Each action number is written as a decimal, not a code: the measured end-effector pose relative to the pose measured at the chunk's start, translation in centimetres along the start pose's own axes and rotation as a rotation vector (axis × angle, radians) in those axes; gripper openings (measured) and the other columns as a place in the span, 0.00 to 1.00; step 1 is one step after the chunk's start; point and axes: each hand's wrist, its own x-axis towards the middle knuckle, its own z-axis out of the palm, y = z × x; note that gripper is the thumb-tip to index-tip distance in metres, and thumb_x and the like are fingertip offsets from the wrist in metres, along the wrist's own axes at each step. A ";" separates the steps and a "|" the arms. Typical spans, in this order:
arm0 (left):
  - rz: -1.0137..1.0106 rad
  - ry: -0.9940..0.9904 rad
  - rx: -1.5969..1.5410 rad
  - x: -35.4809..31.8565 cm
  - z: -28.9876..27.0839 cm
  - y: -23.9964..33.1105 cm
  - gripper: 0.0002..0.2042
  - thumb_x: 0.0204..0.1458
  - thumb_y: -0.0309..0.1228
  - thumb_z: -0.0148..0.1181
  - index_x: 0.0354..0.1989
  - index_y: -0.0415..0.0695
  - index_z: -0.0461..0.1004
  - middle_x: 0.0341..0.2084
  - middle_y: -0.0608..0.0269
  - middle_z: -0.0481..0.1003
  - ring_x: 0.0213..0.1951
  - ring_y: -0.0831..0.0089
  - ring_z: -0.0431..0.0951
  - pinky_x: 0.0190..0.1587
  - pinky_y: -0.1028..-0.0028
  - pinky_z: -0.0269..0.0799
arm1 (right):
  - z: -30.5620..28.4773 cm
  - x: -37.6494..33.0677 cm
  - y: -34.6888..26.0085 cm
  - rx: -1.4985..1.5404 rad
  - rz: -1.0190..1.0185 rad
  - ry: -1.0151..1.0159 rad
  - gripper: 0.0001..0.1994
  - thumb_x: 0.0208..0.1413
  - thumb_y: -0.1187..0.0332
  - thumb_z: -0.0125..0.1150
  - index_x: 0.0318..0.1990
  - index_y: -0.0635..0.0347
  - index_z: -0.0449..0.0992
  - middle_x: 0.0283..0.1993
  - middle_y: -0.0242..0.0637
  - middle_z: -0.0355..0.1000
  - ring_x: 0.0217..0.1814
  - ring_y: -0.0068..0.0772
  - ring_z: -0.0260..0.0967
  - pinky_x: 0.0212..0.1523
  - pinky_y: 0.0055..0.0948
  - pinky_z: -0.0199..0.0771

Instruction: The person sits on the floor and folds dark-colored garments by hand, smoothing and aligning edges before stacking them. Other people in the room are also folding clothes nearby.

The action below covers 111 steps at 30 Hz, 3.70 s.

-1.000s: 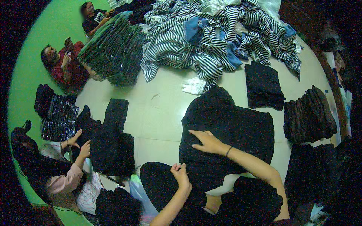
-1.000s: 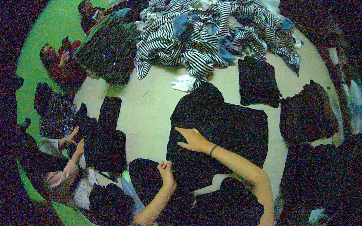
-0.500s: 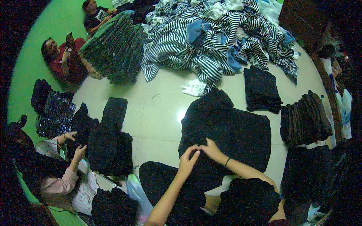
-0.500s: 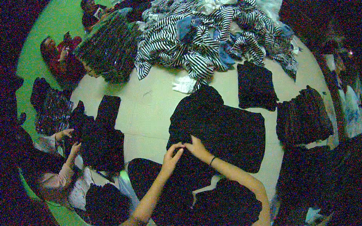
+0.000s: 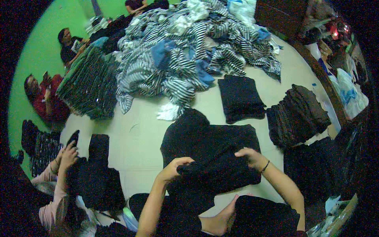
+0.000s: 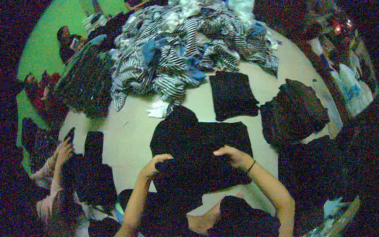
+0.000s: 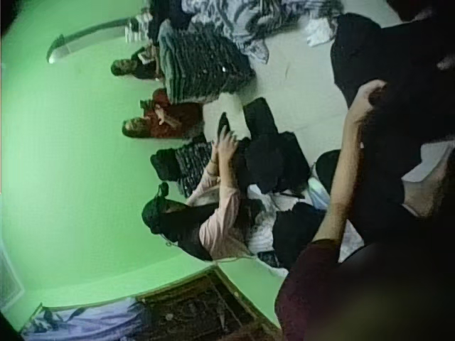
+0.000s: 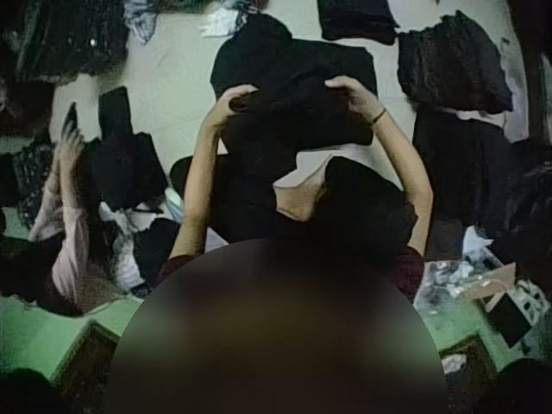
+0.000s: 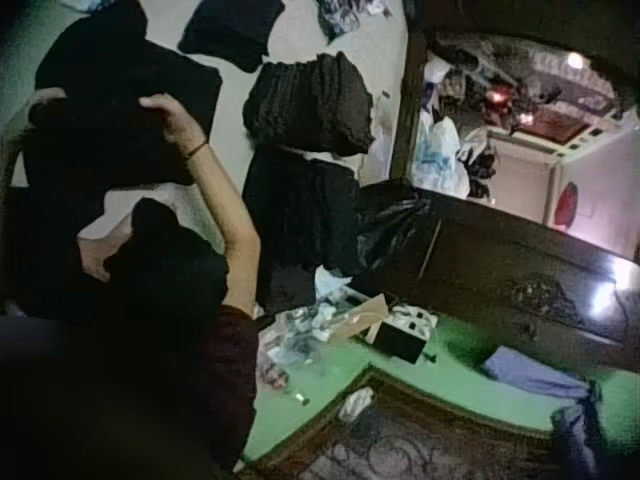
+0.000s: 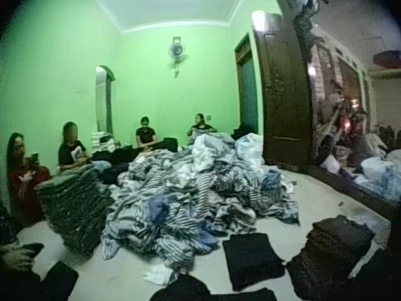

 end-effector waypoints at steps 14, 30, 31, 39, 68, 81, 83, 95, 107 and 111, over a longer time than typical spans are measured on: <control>0.761 0.713 0.588 29.7 -1.2 8.7 0.10 0.36 0.25 0.55 0.32 0.42 0.71 0.27 0.60 0.71 0.34 0.66 0.68 0.39 0.73 0.62 | -11.4 1.2 -22.6 -1.136 -1.376 0.697 0.16 0.34 0.84 0.45 0.33 0.62 0.71 0.34 0.34 0.71 0.40 0.27 0.66 0.44 0.23 0.62; -0.142 0.625 -0.220 33.0 -1.8 -6.3 0.22 0.46 0.45 0.50 0.42 0.41 0.61 0.34 0.63 0.66 0.33 0.76 0.66 0.31 0.78 0.63 | -19.2 7.0 -10.3 -1.422 -0.654 0.988 0.21 0.35 0.79 0.48 0.42 0.55 0.68 0.52 0.38 0.60 0.55 0.39 0.55 0.55 0.36 0.52; -0.207 0.609 -0.154 33.4 -2.1 -5.9 0.24 0.45 0.49 0.51 0.41 0.41 0.62 0.33 0.64 0.65 0.32 0.76 0.66 0.31 0.77 0.62 | -19.0 7.2 -10.3 -1.499 -0.656 0.998 0.21 0.35 0.77 0.49 0.43 0.55 0.67 0.52 0.38 0.60 0.56 0.39 0.54 0.56 0.36 0.51; -0.038 0.588 0.129 36.4 -3.1 -5.6 0.31 0.39 0.41 0.61 0.46 0.30 0.60 0.36 0.50 0.68 0.37 0.68 0.69 0.41 0.76 0.63 | -19.2 7.7 -9.2 -1.583 -0.764 0.984 0.22 0.36 0.73 0.53 0.45 0.56 0.64 0.53 0.39 0.57 0.57 0.41 0.51 0.55 0.40 0.52; -0.105 0.601 -0.114 34.0 -0.9 -4.2 0.30 0.39 0.39 0.62 0.44 0.31 0.55 0.35 0.46 0.68 0.34 0.61 0.72 0.36 0.68 0.68 | -18.4 6.7 -9.6 -1.544 -0.649 0.874 0.24 0.37 0.77 0.52 0.48 0.55 0.62 0.57 0.38 0.54 0.60 0.41 0.47 0.58 0.39 0.48; 0.290 0.173 1.039 10.3 11.7 -8.5 0.27 0.39 0.34 0.57 0.48 0.39 0.58 0.48 0.44 0.57 0.50 0.52 0.58 0.50 0.59 0.55 | -8.4 2.5 3.4 -1.866 -0.638 0.324 0.28 0.40 0.71 0.53 0.53 0.62 0.56 0.59 0.47 0.48 0.59 0.44 0.48 0.54 0.41 0.51; 0.308 -0.060 1.055 4.6 12.9 -9.6 0.27 0.39 0.36 0.57 0.48 0.39 0.58 0.49 0.46 0.56 0.50 0.54 0.58 0.50 0.58 0.56 | -6.5 0.5 7.7 -1.865 -0.547 0.119 0.27 0.45 0.64 0.52 0.54 0.61 0.55 0.59 0.45 0.48 0.60 0.42 0.47 0.55 0.41 0.49; 0.074 -0.004 1.185 0.3 14.8 -11.2 0.11 0.42 0.31 0.46 0.35 0.42 0.65 0.28 0.56 0.69 0.35 0.58 0.69 0.37 0.62 0.64 | -1.9 -0.7 14.6 -1.831 -0.425 0.033 0.17 0.43 0.61 0.54 0.39 0.61 0.66 0.42 0.41 0.63 0.45 0.41 0.61 0.42 0.36 0.62; -0.135 0.271 1.356 -2.9 14.1 -8.0 0.10 0.35 0.23 0.51 0.29 0.41 0.63 0.26 0.56 0.65 0.32 0.61 0.67 0.31 0.65 0.62 | -3.4 -3.6 8.6 -1.900 -0.632 0.527 0.06 0.40 0.72 0.46 0.27 0.57 0.68 0.31 0.38 0.69 0.33 0.39 0.67 0.33 0.34 0.67; -0.213 0.429 1.342 -6.4 13.4 -6.1 0.15 0.30 0.22 0.55 0.31 0.43 0.62 0.27 0.57 0.65 0.33 0.61 0.67 0.31 0.65 0.62 | -4.6 -6.0 7.2 -1.768 -0.608 0.602 0.10 0.37 0.75 0.48 0.30 0.56 0.71 0.34 0.38 0.70 0.36 0.40 0.67 0.36 0.34 0.68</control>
